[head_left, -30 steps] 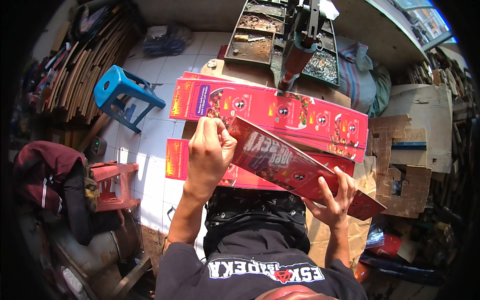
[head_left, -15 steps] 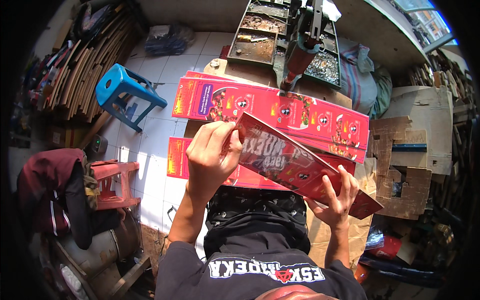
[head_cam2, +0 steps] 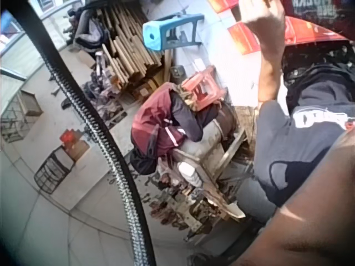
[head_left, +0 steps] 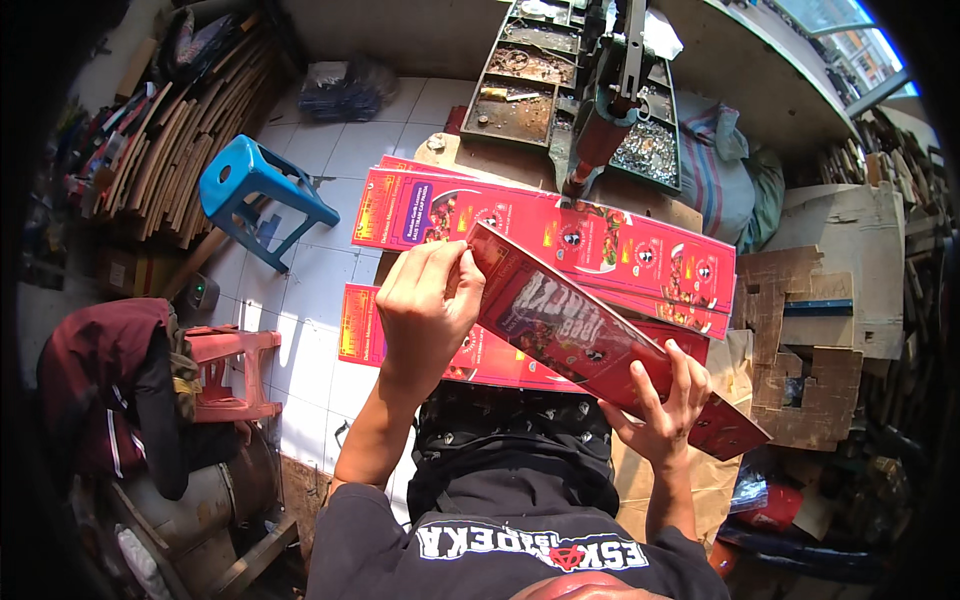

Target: The person aligns a grey rectangular component under a manual press machine to punch holes and then picks up and examines red packaging boxes.

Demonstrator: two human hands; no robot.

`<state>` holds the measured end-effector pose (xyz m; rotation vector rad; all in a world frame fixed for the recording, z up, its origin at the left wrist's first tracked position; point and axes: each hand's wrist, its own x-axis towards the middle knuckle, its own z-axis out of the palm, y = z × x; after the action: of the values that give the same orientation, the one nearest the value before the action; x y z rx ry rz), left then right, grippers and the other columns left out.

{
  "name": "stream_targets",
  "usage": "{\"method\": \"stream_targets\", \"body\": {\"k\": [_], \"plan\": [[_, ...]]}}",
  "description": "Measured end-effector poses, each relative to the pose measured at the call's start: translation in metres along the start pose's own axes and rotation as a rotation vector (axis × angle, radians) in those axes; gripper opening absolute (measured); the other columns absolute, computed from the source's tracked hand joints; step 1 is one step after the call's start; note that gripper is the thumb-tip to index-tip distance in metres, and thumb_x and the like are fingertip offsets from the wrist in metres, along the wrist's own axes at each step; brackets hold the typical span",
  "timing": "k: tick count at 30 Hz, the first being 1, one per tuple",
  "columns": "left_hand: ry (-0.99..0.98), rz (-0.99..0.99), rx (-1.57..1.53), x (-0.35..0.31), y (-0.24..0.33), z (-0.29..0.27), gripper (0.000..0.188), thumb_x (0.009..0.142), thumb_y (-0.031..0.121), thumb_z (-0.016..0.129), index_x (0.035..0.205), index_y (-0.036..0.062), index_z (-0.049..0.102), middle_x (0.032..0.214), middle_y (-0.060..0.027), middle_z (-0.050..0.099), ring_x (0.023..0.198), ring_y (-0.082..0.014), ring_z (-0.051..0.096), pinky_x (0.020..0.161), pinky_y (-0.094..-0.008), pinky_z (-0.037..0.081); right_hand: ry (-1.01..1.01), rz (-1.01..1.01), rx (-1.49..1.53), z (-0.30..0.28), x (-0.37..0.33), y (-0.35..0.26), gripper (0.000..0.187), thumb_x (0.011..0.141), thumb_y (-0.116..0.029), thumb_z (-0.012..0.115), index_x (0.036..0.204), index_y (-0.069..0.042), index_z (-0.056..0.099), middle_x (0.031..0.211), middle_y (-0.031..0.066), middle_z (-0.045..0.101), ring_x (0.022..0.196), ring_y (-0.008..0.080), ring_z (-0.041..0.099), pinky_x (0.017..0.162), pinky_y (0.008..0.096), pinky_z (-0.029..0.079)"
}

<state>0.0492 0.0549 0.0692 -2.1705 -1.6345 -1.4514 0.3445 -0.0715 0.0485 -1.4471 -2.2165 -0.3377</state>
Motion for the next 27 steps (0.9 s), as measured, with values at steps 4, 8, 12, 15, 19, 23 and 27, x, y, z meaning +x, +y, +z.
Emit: {"method": "stream_targets", "body": {"k": [4,8,12,15,19,23,27], "plan": [[0.015,-0.02,0.072,0.002,-0.008,0.001,0.01,0.08,0.0,0.072,0.09,0.0001,0.068,0.082,-0.0137,0.069,0.072,-0.0301,0.069,0.065,-0.0374,0.055,0.011,0.014,-0.021,0.007,0.007,-0.012,0.06,0.075,-0.046,0.08,0.129,-0.024,0.066,0.14,0.0203,0.052,0.12,0.0359,0.051,0.101,0.0497,0.035],[0.007,-0.057,0.133,0.0,-0.021,0.004,0.01,0.08,0.002,0.071,0.09,0.0025,0.069,0.08,-0.0124,0.068,0.07,-0.0304,0.068,0.064,-0.0376,0.054,0.018,0.026,0.022,0.016,0.011,-0.026,0.057,0.074,-0.042,0.08,0.127,-0.027,0.068,0.139,0.019,0.054,0.118,0.033,0.052,0.102,0.0473,0.033],[-0.039,-0.126,0.187,-0.002,-0.029,-0.001,0.007,0.08,0.003,0.071,0.087,0.0018,0.069,0.079,-0.0117,0.068,0.069,-0.0292,0.068,0.064,-0.0371,0.053,0.032,0.002,0.036,0.021,0.017,-0.035,0.057,0.073,-0.039,0.08,0.128,-0.029,0.067,0.139,0.0178,0.054,0.118,0.032,0.052,0.1,0.0463,0.034],[-0.032,-0.129,0.206,-0.004,-0.035,-0.001,0.008,0.078,0.002,0.072,0.084,0.0027,0.067,0.076,-0.0106,0.067,0.067,-0.0291,0.067,0.062,-0.0377,0.053,0.012,-0.005,0.06,0.024,0.016,-0.041,0.059,0.072,-0.039,0.082,0.127,-0.026,0.067,0.14,0.0204,0.052,0.12,0.0347,0.05,0.102,0.0487,0.033],[-0.049,-0.153,0.233,-0.008,-0.041,0.001,0.008,0.078,0.003,0.073,0.084,0.0022,0.069,0.075,-0.0111,0.068,0.067,-0.0273,0.069,0.062,-0.0358,0.053,-0.006,-0.014,0.071,0.026,0.016,-0.046,0.061,0.07,-0.039,0.084,0.126,-0.025,0.067,0.141,0.0219,0.05,0.122,0.0364,0.049,0.103,0.0504,0.032],[-0.055,-0.123,0.226,-0.009,-0.043,-0.002,0.008,0.077,0.002,0.071,0.08,0.0035,0.064,0.074,-0.0103,0.066,0.066,-0.0301,0.066,0.06,-0.0389,0.052,-0.023,-0.003,0.091,0.027,0.015,-0.046,0.061,0.07,-0.039,0.084,0.126,-0.025,0.066,0.141,0.022,0.05,0.122,0.0368,0.049,0.103,0.0508,0.032],[-0.063,-0.101,0.206,-0.01,-0.043,-0.002,0.01,0.076,0.001,0.071,0.08,0.0035,0.063,0.072,-0.0099,0.064,0.064,-0.0299,0.064,0.059,-0.0392,0.052,-0.035,0.003,0.098,0.026,0.014,-0.044,0.062,0.07,-0.039,0.084,0.128,-0.025,0.065,0.141,0.022,0.05,0.122,0.0373,0.049,0.103,0.051,0.032]]}}
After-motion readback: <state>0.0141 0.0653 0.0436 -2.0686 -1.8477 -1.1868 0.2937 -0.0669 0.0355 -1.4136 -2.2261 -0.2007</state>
